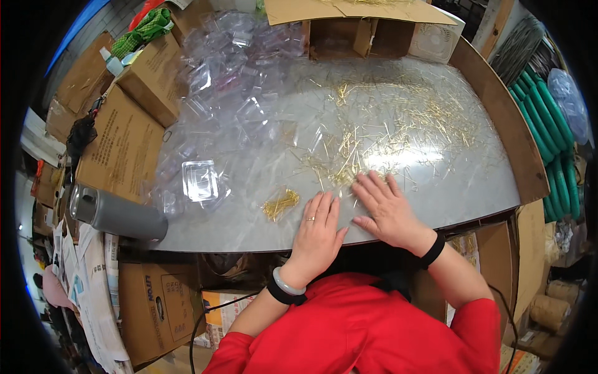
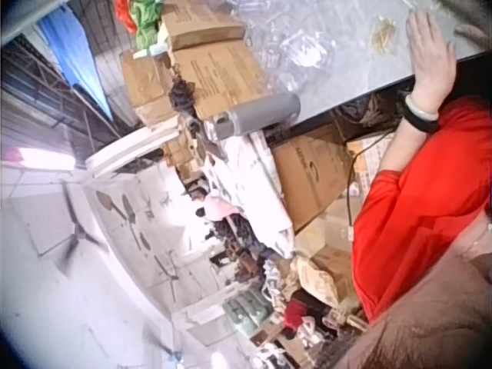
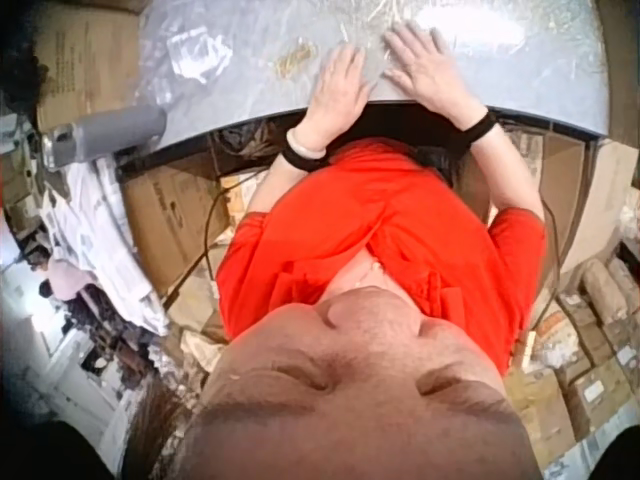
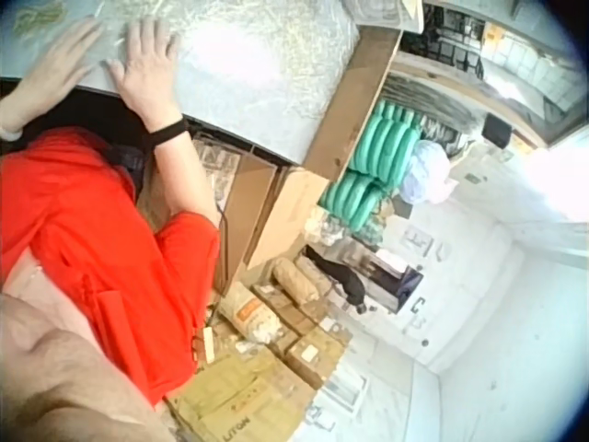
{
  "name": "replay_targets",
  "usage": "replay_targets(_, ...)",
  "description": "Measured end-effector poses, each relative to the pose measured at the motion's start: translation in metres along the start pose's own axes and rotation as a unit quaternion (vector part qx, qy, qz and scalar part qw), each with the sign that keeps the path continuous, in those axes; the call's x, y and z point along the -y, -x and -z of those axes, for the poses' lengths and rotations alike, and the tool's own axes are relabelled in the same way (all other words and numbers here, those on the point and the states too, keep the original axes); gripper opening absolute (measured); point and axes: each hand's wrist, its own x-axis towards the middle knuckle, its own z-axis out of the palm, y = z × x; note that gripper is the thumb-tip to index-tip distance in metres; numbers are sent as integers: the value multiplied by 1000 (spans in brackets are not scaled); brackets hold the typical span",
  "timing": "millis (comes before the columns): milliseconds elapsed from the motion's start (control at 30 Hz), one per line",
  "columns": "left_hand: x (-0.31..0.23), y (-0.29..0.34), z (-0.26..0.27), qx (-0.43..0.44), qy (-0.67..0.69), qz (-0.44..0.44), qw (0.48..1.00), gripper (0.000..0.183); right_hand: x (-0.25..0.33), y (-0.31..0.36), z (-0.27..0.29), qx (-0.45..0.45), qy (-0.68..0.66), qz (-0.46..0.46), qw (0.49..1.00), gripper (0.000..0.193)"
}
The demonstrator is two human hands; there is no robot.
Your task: Sorting small gold-colored metal pins into plastic bags at a workbench.
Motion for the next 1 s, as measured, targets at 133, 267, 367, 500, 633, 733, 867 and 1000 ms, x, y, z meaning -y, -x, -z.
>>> replay_targets(133, 1, 1, -6, -6, -22, 7, 1000, 58, -19, -27, 22, 98, -113, 36, 988, 50)
replay_targets(267, -2, 1, -3, -1, -36, 12, 999, 54, -28, -84, 47, 133, -123, 34, 983, 38)
replay_targets(367, -1, -3, -3, -1, -40, 7, 999, 53, -50, -123, 12, 175, -154, 61, 971, 39)
replay_targets(500, -2, -1, -5, -6, -47, 3, 999, 53, -65, -127, -2, -31, -59, 49, 997, 41)
replay_targets(633, -2, 1, -6, -10, -41, 5, 999, 54, -38, -67, 10, 74, -71, 52, 993, 51)
replay_targets(733, -1, 0, -6, -7, -43, 6, 999, 56, -11, -19, 21, 81, -50, 23, 995, 61)
replay_targets(867, -1, 3, -10, -4, -52, 7, 999, 60, 7, 16, 10, 28, -21, -31, 999, 67)
replay_targets(1000, 0, 4, -11, -7, -55, 13, 998, 63, 21, 12, 11, -6, -47, -57, 997, 66)
